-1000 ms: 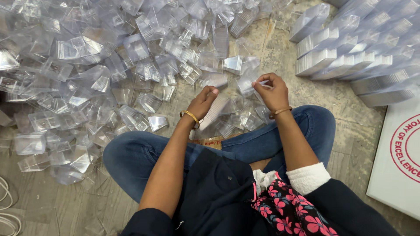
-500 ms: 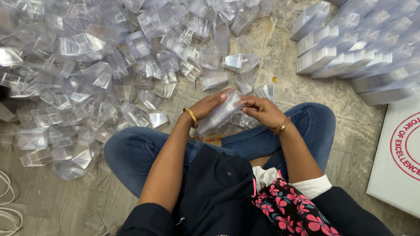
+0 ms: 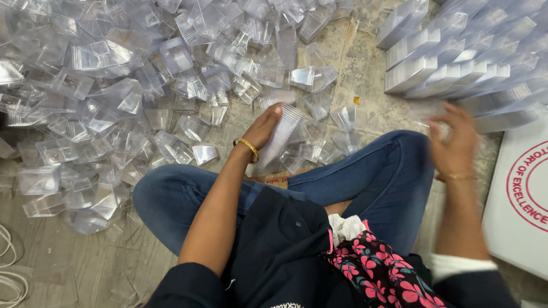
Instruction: The person sits cross-legged on the floor among a large pile of clear plastic cups and repeatedly picks up loose cups, nests them together, and stacks the nested cups onto the growing stacks beside them.
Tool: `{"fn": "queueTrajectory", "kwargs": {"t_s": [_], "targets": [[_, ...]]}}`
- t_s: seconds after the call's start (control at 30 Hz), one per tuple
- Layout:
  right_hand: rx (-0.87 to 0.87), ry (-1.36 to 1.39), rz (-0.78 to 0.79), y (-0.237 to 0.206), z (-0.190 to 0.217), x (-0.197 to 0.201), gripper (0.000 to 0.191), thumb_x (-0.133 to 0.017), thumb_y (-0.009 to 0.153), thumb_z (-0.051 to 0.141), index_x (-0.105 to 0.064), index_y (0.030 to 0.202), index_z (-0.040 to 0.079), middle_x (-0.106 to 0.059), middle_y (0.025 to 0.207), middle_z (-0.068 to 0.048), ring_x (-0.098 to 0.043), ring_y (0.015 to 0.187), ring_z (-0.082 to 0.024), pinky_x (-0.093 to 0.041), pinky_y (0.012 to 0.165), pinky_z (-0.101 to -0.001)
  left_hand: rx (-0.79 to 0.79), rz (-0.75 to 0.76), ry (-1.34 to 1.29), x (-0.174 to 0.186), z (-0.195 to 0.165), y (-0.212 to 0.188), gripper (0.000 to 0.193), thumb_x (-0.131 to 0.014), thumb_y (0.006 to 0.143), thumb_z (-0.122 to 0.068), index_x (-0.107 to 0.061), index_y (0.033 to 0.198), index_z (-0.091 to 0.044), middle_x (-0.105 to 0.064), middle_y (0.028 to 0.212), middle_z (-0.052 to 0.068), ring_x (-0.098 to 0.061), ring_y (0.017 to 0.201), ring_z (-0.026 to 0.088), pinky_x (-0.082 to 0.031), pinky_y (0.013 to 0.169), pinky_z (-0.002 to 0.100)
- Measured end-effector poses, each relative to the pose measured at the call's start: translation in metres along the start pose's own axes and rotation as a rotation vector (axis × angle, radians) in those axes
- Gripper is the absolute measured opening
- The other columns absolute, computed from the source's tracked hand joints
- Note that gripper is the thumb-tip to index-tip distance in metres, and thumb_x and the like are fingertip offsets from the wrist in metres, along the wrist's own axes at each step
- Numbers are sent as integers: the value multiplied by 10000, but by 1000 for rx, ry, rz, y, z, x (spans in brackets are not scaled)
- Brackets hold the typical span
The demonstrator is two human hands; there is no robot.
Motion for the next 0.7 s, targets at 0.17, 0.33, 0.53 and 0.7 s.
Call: {"fn": "queueTrajectory", "kwargs": {"t_s": [0.17,0.33,0.53,0.7], "targets": [[-801,-650,1096,-187,-190,17,400,-527,999,392,-735,1204,119,-738,1254,-213,-693,1204,-384,-510,1031,-511,23,-162,-222,6,-5,-7,611,-449,1029,-529,-530,1470,-114,-593,1435,97,-535,1308,207,-394,1112,345],[-713,-636,987,-196,-174,15,538,-604,944,437,-586,1436,220,-653,1351,-212,-626,1235,-400,-484,1062,-498,183,-118,-493,6,-9,-17,591,-411,1020,-550,-559,1441,-163,-631,1357,92,-649,1136,195,-573,909,357],[93,106,175,-14,79,-17,480,-728,972,198,-582,1393,20,-593,1403,-208,-556,1320,-384,-436,1140,-451,155,-70,-721,0,-23,-24,566,-474,945,-554,-433,1437,-277,-650,1258,93,-710,954,287,-634,729,434],[406,318,465,8,255,-96,1105,-861,755,466,-251,1612,126,-67,1684,-237,-20,1569,-451,-164,1259,-574,69,107,-811,-2,-30,-28,736,-439,953,-705,-498,1461,-176,-685,1227,143,-726,937,320,-634,742,424]]}}
Point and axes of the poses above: each hand's wrist, its own y-axis towards the middle knuckle, its own x-axis out of the back of the hand, z = x × y, the point moved 9 cm from there along y, towards the middle knuckle
